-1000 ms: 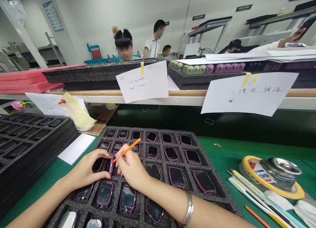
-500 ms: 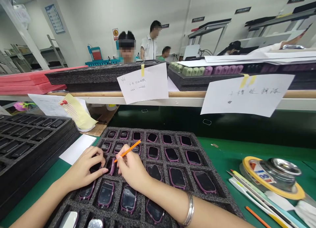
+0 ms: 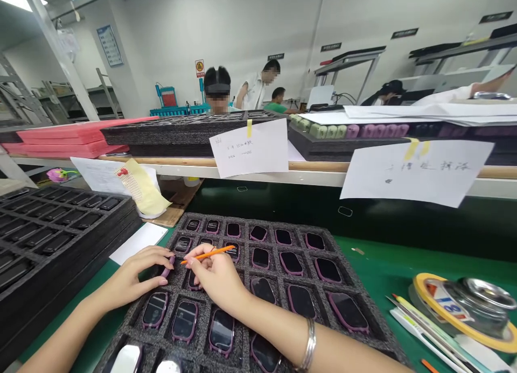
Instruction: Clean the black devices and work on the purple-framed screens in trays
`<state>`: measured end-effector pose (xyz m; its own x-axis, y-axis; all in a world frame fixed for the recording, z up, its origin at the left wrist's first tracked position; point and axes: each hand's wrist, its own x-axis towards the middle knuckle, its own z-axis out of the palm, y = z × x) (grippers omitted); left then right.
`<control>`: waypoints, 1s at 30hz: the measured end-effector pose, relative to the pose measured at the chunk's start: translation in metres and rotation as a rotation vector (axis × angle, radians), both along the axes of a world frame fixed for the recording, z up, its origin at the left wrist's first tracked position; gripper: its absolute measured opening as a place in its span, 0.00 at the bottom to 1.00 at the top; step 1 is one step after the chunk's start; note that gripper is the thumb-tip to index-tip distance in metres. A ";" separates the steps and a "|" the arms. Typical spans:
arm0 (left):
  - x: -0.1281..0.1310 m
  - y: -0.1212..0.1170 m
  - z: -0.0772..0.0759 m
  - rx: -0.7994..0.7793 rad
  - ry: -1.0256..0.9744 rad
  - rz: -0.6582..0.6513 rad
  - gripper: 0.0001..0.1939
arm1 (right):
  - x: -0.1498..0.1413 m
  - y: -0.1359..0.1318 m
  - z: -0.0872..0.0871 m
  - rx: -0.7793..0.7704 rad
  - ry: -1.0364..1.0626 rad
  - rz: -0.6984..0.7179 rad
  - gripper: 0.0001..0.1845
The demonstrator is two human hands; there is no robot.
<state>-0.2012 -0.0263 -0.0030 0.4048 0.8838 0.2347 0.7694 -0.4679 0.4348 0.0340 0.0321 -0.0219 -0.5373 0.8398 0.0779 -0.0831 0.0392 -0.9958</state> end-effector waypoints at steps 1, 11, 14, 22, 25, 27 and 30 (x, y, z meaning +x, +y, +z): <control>-0.001 0.001 -0.001 0.002 -0.017 0.000 0.08 | -0.006 0.002 0.000 -0.001 0.002 0.007 0.11; 0.001 0.001 -0.012 0.005 -0.166 0.152 0.23 | -0.035 0.012 -0.011 -0.005 0.033 0.005 0.14; 0.002 0.001 -0.014 -0.011 -0.197 0.186 0.26 | -0.034 0.012 -0.012 0.003 0.022 0.011 0.14; 0.002 0.001 -0.016 -0.032 -0.211 0.189 0.25 | -0.031 0.012 -0.012 0.029 0.007 0.031 0.13; -0.001 0.004 -0.012 -0.028 -0.186 0.154 0.25 | -0.031 0.011 -0.012 0.034 0.021 0.023 0.12; -0.002 0.010 -0.007 -0.018 -0.164 0.120 0.21 | -0.031 0.010 -0.012 0.029 0.037 0.017 0.12; 0.001 0.025 -0.001 0.016 -0.122 0.094 0.13 | -0.034 0.010 -0.013 0.003 0.078 -0.002 0.12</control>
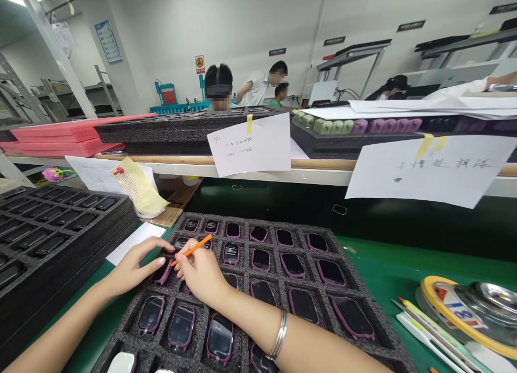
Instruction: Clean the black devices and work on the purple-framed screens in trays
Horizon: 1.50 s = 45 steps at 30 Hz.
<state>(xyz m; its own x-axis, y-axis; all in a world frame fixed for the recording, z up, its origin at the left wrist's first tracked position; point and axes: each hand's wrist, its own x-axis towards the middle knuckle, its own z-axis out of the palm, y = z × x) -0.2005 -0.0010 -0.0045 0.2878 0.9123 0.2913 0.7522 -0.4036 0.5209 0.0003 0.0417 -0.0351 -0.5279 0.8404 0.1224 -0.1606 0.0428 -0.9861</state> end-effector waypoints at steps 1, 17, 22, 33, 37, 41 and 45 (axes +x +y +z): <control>0.003 0.007 0.001 0.013 0.021 -0.003 0.12 | -0.001 0.001 0.000 -0.015 0.020 -0.018 0.12; 0.005 0.031 0.002 0.059 0.171 -0.109 0.10 | 0.002 0.035 0.009 -0.008 0.102 -0.190 0.23; 0.001 0.034 -0.005 0.047 0.109 -0.096 0.09 | -0.008 0.055 0.009 0.106 0.013 -0.193 0.16; -0.002 0.037 -0.021 -0.008 -0.087 0.089 0.23 | -0.012 0.070 -0.002 0.191 -0.141 -0.090 0.08; -0.001 0.038 -0.021 -0.023 -0.106 0.096 0.21 | -0.010 0.069 0.000 0.204 -0.153 -0.061 0.09; -0.001 0.038 -0.021 -0.016 -0.103 0.096 0.20 | -0.006 0.068 0.006 0.216 -0.158 -0.030 0.09; 0.001 0.034 -0.019 0.010 -0.066 0.077 0.18 | 0.009 0.069 0.016 0.225 -0.150 -0.053 0.07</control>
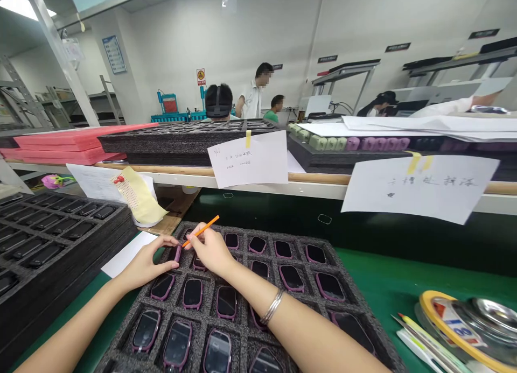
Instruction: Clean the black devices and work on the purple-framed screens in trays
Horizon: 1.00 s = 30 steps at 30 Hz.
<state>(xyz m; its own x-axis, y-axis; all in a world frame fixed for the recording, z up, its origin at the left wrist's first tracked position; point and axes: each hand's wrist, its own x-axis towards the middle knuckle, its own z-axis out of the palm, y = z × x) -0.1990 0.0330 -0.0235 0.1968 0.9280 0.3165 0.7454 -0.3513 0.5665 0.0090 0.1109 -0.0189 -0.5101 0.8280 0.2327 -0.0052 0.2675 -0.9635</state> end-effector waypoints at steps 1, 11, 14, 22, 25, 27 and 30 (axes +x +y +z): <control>0.002 -0.001 0.002 0.012 0.018 -0.011 0.17 | 0.006 0.001 0.002 -0.001 0.008 -0.018 0.07; 0.060 0.017 0.019 0.059 0.257 -0.237 0.08 | 0.060 0.011 -0.015 -0.069 0.119 -0.200 0.17; 0.065 0.023 0.017 0.060 0.302 -0.258 0.09 | 0.060 0.010 -0.016 -0.079 0.148 -0.192 0.21; 0.049 0.020 0.016 0.074 0.254 -0.281 0.12 | 0.057 0.000 -0.012 -0.069 0.135 -0.110 0.18; 0.050 0.022 0.017 0.075 0.228 -0.296 0.12 | 0.058 -0.003 -0.011 -0.055 0.109 -0.088 0.14; 0.051 0.023 0.017 0.078 0.217 -0.302 0.11 | 0.059 -0.004 -0.009 -0.040 0.092 -0.082 0.12; 0.052 0.023 0.017 0.075 0.203 -0.294 0.11 | 0.060 -0.006 -0.007 -0.022 0.068 -0.079 0.10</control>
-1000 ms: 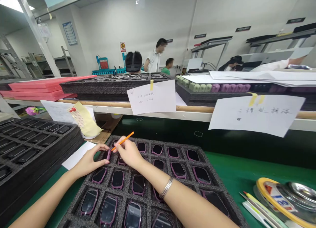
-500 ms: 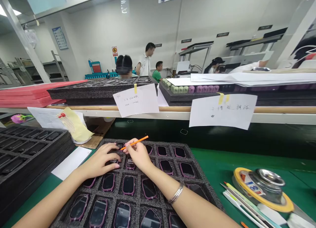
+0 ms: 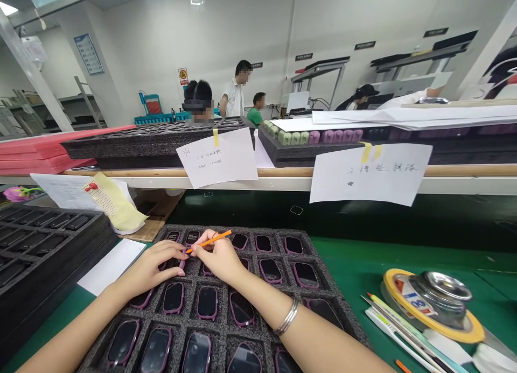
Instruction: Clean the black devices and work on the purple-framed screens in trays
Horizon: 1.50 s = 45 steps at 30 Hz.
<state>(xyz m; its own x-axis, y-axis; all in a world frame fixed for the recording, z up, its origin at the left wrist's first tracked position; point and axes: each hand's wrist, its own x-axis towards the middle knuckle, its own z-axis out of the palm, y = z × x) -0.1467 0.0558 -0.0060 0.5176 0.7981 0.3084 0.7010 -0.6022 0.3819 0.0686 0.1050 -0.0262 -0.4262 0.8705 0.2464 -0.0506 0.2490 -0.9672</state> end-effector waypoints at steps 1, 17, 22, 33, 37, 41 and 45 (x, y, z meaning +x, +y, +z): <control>0.000 -0.001 0.000 -0.004 -0.004 0.005 0.11 | 0.000 0.000 0.000 0.004 -0.007 0.000 0.10; -0.002 -0.004 -0.007 -0.077 -0.114 0.174 0.20 | 0.000 -0.003 0.001 0.023 -0.032 0.024 0.08; -0.001 -0.004 -0.006 -0.068 -0.116 0.171 0.19 | 0.002 -0.004 0.000 0.004 -0.006 0.008 0.10; 0.048 0.007 0.013 -0.059 0.029 -0.084 0.09 | 0.035 0.011 -0.011 -0.147 0.201 -0.203 0.25; 0.070 0.017 0.007 -0.043 0.079 -0.145 0.11 | 0.039 0.012 -0.011 -0.182 0.255 -0.248 0.29; 0.063 0.015 0.003 -0.018 0.085 -0.132 0.13 | 0.044 0.012 -0.012 -0.206 0.252 -0.234 0.31; 0.050 0.010 0.003 -0.015 0.070 -0.124 0.16 | 0.041 0.006 -0.011 -0.190 0.205 -0.174 0.28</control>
